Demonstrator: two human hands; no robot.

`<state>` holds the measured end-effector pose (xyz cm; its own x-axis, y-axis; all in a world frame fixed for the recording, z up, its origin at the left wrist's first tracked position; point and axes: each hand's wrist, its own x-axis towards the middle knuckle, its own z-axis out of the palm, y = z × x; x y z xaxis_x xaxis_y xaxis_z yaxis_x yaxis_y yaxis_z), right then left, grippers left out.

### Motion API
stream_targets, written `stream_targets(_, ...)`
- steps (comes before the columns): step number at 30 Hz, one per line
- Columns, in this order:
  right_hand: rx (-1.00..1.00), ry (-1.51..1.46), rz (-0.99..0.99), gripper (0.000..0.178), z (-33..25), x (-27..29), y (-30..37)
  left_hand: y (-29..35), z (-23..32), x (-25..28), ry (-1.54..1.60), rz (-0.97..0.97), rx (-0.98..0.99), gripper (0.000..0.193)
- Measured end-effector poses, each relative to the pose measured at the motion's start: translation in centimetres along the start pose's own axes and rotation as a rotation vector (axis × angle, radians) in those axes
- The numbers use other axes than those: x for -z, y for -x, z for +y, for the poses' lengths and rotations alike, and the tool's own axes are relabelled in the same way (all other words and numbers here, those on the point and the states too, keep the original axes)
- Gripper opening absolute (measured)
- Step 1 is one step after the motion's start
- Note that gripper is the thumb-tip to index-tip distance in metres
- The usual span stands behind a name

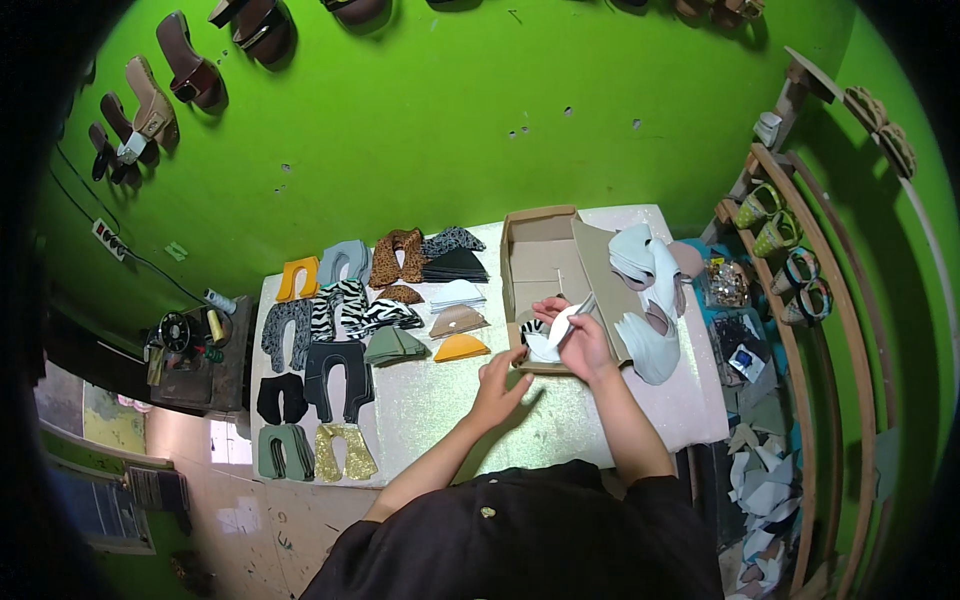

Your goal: The recorder is shown organizing and inspecting various cut pieces of shoe material on a table, placing some into a cardboard box.

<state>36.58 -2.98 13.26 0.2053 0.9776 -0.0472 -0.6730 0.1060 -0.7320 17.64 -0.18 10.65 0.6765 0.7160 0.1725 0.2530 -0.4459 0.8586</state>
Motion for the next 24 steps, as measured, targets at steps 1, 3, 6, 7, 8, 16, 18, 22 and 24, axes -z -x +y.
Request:
stream_targets(1, 0.002, -0.100, -0.077, 0.052, -0.2, -1.8, 0.8, -0.3, -0.2, -0.1, 0.073, 0.066, -0.003, 0.040)
stream_targets(3, -0.003, -0.216, -0.181, 0.063, 0.1, -2.9, 2.0, -1.2, 1.0, 0.7, 0.438, -0.077, 0.118, 0.037)
stream_targets(6, 0.046, -0.049, -0.273, 0.070, 1.7, -3.5, 1.9, -1.8, 1.9, 1.7, 0.846, -0.218, 0.263, 0.026)
stream_targets(7, -0.003, -0.036, -0.218, 0.073, 2.1, -3.8, 2.2, -1.7, 2.2, 2.1, 0.856, -0.219, 0.273, 0.024)
stream_targets(8, -0.008, -0.037, -0.223, 0.073, 2.5, -3.9, 2.2, -1.6, 2.7, 2.6, 0.867, -0.220, 0.284, 0.021)
stream_targets(16, -0.076, 0.528, 0.142, 0.031, 3.0, -5.9, -1.3, -3.8, -2.4, 7.5, 0.550, 0.069, 0.269, 0.021)
stream_targets(18, 0.008, 1.257, 0.186, 0.026, 2.8, -7.2, -2.8, -5.5, -3.3, 9.4, 0.259, 0.131, 0.136, 0.022)
stream_targets(22, 0.234, 1.634, 0.146, 0.024, 4.6, -8.8, -7.1, -7.4, -7.9, 12.4, 0.073, 0.213, 0.174, 0.025)
stream_targets(24, 0.291, 1.712, 0.123, 0.021, 5.6, -8.7, -9.6, -8.4, -9.6, 13.3, -0.161, 0.274, 0.121, 0.025)
